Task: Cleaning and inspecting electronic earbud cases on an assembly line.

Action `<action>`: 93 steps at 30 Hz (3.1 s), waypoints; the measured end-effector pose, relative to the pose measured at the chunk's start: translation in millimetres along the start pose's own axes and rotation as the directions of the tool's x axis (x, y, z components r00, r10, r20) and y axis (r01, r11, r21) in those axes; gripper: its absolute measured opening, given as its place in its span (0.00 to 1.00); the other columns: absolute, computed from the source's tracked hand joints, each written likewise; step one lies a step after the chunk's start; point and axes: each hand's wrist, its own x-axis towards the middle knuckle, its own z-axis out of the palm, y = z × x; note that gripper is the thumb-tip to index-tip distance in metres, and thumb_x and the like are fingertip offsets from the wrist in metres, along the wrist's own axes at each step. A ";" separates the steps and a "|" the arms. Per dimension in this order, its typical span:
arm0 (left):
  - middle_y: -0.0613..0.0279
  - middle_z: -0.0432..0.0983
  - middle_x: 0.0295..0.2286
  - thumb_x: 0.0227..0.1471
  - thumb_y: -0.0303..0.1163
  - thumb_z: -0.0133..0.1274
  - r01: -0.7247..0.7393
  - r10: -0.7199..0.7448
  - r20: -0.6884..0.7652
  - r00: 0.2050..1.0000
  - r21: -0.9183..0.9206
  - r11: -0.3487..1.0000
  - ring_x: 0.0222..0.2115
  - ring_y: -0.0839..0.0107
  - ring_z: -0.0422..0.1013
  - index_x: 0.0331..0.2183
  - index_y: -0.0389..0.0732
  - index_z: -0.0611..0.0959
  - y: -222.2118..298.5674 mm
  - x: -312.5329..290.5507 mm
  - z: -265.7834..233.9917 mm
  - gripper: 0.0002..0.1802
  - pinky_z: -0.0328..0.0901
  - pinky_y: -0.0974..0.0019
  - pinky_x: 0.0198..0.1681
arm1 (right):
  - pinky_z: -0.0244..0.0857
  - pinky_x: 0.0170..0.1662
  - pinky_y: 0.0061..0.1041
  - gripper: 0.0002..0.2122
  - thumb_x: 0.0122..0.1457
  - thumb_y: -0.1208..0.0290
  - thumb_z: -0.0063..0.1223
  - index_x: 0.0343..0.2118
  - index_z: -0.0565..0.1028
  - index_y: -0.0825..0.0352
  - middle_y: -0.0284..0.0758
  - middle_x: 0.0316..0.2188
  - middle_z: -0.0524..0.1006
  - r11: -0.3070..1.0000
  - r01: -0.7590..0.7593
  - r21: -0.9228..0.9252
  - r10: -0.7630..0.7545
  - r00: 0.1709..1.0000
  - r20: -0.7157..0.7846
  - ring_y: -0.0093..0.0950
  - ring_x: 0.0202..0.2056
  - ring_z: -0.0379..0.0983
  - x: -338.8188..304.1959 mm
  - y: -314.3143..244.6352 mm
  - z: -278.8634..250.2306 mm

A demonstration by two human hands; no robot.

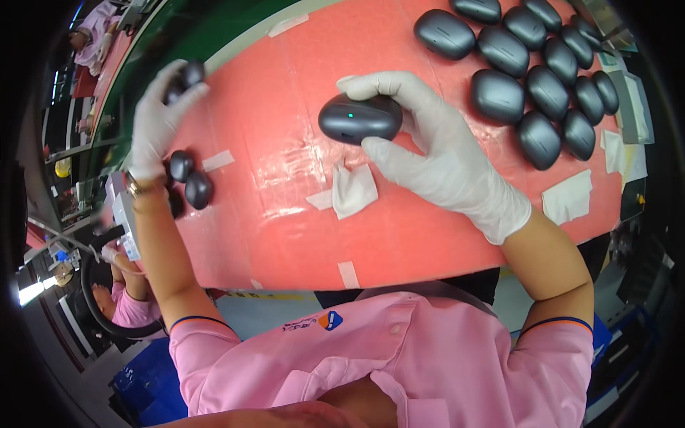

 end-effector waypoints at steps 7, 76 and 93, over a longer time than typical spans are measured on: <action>0.56 0.74 0.35 0.41 0.43 0.63 0.112 -0.072 -0.183 0.980 0.217 0.970 0.30 0.59 0.73 0.47 0.44 0.75 63.3 -154.7 1.9 0.30 0.68 0.62 0.32 | 0.55 0.58 0.27 0.22 0.52 0.83 0.49 0.52 0.64 0.71 0.38 0.53 0.66 0.902 0.146 -0.406 -0.167 0.986 -0.015 0.26 0.54 0.63 -0.9 0.1 4.5; 0.60 0.69 0.38 0.48 0.21 0.53 0.853 -0.734 0.473 0.488 -0.435 0.287 0.29 0.74 0.69 0.54 0.49 0.60 -92.6 -458.8 48.2 0.33 0.68 0.71 0.31 | 0.66 0.37 0.20 0.06 0.58 0.76 0.52 0.37 0.75 0.71 0.34 0.29 0.75 0.591 0.342 -0.731 -0.297 0.934 0.198 0.25 0.31 0.72 -51.4 -11.9 69.9; 0.45 0.66 0.49 0.58 0.31 0.48 -0.429 -0.665 0.010 0.747 -0.756 -0.494 0.41 0.62 0.70 0.53 0.29 0.61 -121.1 -482.4 83.7 0.26 0.69 0.66 0.46 | 0.64 0.40 0.24 0.09 0.52 0.75 0.57 0.38 0.78 0.67 0.33 0.34 0.74 0.281 0.493 -0.823 0.029 0.853 0.521 0.29 0.38 0.70 -27.8 -15.0 21.2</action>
